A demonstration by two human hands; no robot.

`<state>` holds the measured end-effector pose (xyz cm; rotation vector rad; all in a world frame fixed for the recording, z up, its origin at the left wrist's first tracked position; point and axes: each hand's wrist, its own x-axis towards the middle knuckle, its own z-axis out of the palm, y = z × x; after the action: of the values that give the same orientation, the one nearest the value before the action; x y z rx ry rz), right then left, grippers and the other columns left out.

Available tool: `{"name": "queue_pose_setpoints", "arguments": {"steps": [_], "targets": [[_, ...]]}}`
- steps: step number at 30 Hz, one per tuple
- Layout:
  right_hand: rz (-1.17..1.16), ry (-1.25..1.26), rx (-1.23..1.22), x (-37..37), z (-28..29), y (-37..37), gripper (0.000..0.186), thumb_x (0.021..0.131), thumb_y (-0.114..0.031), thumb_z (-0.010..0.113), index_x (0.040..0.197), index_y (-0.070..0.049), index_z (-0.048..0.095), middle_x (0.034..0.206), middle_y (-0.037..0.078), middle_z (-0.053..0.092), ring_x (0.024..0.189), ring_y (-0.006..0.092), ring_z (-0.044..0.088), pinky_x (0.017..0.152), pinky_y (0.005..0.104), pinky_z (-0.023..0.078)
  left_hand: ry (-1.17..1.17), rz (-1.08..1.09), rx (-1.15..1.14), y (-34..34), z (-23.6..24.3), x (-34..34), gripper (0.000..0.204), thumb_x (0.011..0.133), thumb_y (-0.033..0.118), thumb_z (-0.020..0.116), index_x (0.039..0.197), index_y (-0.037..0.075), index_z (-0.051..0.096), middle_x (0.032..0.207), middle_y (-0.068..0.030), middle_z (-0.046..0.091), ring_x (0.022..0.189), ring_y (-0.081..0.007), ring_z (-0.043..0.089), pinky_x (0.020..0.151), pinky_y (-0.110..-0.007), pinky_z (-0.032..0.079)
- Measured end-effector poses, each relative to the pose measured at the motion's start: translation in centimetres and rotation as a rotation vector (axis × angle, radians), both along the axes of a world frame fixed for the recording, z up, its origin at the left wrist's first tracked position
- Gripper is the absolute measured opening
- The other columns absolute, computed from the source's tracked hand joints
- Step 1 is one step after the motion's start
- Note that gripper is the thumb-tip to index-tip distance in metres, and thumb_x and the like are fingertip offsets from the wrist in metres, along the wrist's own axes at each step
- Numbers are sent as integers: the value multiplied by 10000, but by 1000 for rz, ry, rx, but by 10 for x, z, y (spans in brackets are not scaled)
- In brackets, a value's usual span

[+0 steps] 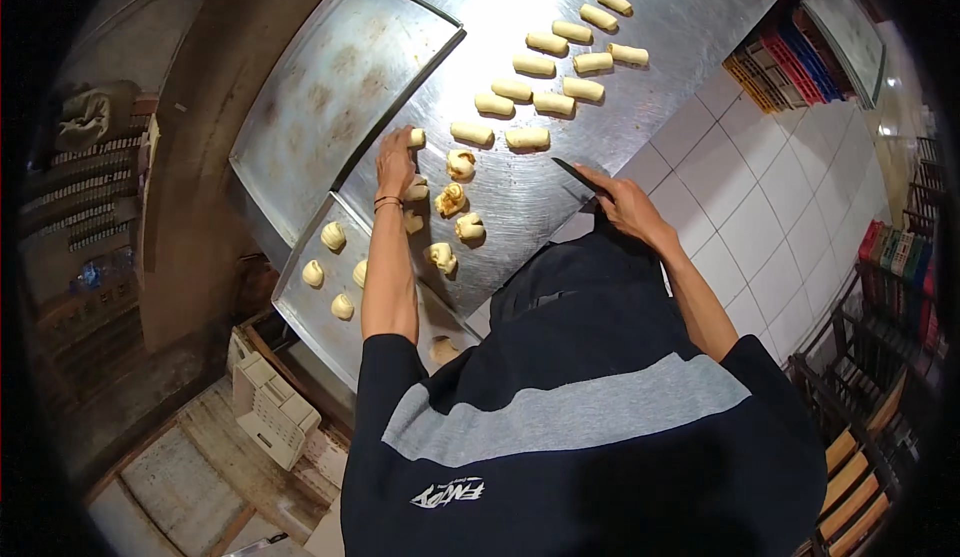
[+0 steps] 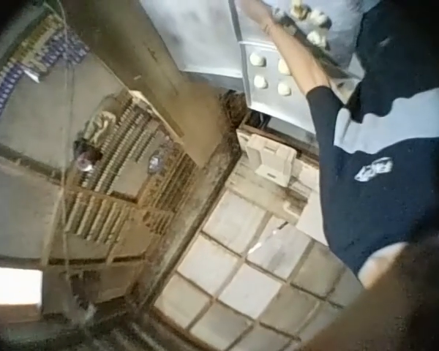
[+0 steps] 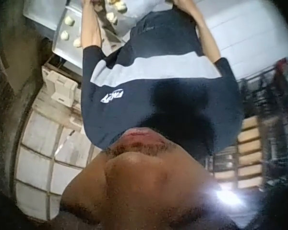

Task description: The recorder is cutting and shaping individual pieces of dough on a bakery workbench.

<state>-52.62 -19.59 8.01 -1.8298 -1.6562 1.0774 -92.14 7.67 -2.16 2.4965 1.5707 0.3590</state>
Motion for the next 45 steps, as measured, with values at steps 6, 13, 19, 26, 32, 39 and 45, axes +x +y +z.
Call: {"name": "queue_pose_setpoints", "arguments": {"steps": [6, 13, 19, 26, 32, 39, 45], "targets": [[55, 0, 9, 19, 17, 17, 684, 909, 24, 548, 1539, -242, 551, 821, 310, 640, 649, 436, 616, 724, 509, 509, 49, 191, -127, -23, 33, 16, 328, 916, 109, 712, 1241, 101, 668, 1243, -138, 686, 1152, -399, 594, 916, -558, 480], [109, 27, 68, 79, 0, 33, 713, 922, 48, 545, 1565, -258, 507, 1242, 250, 695, 908, 460, 711, 848, 490, 545, -431, 61, 11, -146, 83, 123, 368, 885, 105, 768, 1228, 44, 649, 1019, -184, 692, 908, -372, 642, 831, -475, 509], [287, -72, 49, 103, 19, 62, 705, 898, 26, 539, 1552, -236, 533, 777, 300, 630, 645, 425, 620, 687, 506, 500, -214, 184, -59, -203, 26, 168, 343, 937, 128, 716, 1270, 50, 701, 1377, -203, 656, 1218, -407, 574, 1016, -535, 438], [298, -69, 148, 168, 0, 66, 686, 919, 10, 561, 1555, -246, 529, 779, 301, 639, 644, 443, 625, 693, 536, 500, -464, 384, 168, -182, 81, 226, 576, 1067, 187, 522, 1575, -56, 402, 1648, -275, 369, 1531, -455, 328, 1266, -561, 211], [367, -108, -12, 188, 31, 58, 654, 942, 48, 550, 1536, -225, 550, 1192, 290, 692, 1017, 481, 699, 893, 473, 546, 5, 517, -52, -253, -27, 240, 794, 1071, 403, 500, 1622, -102, 232, 1704, -333, 168, 1602, -456, 132, 1282, -609, 85], [338, 19, 216, 223, 4, 60, 666, 937, 32, 532, 1547, -234, 537, 1057, 300, 696, 745, 436, 672, 765, 477, 541, -600, 487, -438, -219, 3, 217, 637, 1150, 324, 337, 1687, 34, 158, 1755, -214, 138, 1632, -372, 71, 1291, -549, 53], [451, -34, 76, 211, 12, 66, 651, 942, 57, 533, 1544, -190, 529, 1332, 233, 668, 1013, 464, 706, 871, 476, 560, -297, 869, -105, -247, -10, 207, 422, 983, 201, 690, 1323, -44, 643, 1311, -231, 692, 1209, -367, 669, 1020, -430, 520]]}}
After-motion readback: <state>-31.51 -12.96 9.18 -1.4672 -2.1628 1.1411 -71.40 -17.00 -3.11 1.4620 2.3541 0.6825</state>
